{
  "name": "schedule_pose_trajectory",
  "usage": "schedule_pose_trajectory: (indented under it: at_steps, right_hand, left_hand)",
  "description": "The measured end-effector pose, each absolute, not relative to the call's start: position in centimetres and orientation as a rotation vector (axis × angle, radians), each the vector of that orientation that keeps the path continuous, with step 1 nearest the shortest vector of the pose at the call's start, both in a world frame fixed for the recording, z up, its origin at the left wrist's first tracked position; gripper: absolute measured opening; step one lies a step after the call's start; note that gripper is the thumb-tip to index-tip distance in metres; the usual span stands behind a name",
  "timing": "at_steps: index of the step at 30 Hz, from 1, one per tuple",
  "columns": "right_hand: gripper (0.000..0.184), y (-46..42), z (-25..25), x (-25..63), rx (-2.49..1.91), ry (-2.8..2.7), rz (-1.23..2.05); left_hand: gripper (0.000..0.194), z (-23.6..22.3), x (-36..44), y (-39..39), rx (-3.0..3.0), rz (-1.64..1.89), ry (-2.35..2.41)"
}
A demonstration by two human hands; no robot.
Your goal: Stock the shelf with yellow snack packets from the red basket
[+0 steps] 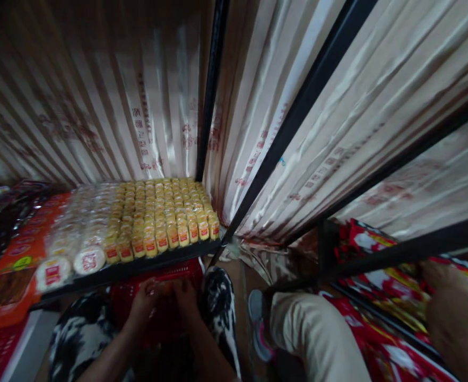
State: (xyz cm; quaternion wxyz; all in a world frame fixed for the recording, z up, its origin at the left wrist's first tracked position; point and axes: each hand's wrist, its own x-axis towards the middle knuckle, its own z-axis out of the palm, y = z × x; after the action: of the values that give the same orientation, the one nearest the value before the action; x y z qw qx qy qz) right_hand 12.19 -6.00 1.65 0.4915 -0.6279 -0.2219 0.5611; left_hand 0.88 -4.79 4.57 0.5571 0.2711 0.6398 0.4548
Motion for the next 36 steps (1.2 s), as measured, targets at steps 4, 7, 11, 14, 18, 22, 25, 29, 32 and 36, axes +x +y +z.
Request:
schedule_pose_trajectory:
  at_steps: [4,7,11,14,18,22,25,29,32,36]
  right_hand:
    - [0.035,-6.1,4.5,11.8,-1.281,-0.427,1.483]
    - [0.037,-6.1,6.3,11.7,-1.236,-0.342,1.509]
    - [0.046,-5.9,7.4,12.0,-1.269,-0.266,1.515]
    - [0.045,-5.7,7.0,12.6,-1.319,-0.383,1.462]
    - [0.043,-5.3,5.6,13.8,-1.460,-0.651,1.116]
    - [0.039,-5.2,5.5,15.1,-1.597,-0.945,0.622]
    - [0.035,-5.1,6.2,15.8,-1.615,-1.132,0.450]
    - [0.040,-4.2,6.9,16.4,-1.611,-1.213,0.346]
    - [0.044,-3.3,7.0,16.7,-1.599,-1.242,0.362]
    - [0.045,-2.2,6.7,17.1,-1.603,-1.267,0.349]
  left_hand:
    - [0.041,7.4,1.2,-4.7,0.665,1.115,1.322]
    - [0.042,8.7,1.2,-4.3,0.715,1.115,1.294]
    - [0.042,9.4,1.3,-3.1,0.909,1.082,1.362]
    - [0.042,9.8,1.6,-1.9,1.097,1.019,1.408]
    - [0.038,10.6,2.7,-0.5,1.374,0.953,1.438]
    - [0.029,12.0,4.5,0.9,1.659,0.867,1.440]
    - [0.031,12.9,6.1,2.1,1.811,0.866,1.412]
    - [0.033,13.7,8.0,3.5,1.941,0.844,1.414]
    - [0.033,13.7,8.9,4.4,1.978,0.830,1.434]
    - [0.034,13.3,9.7,5.1,2.062,0.789,1.441]
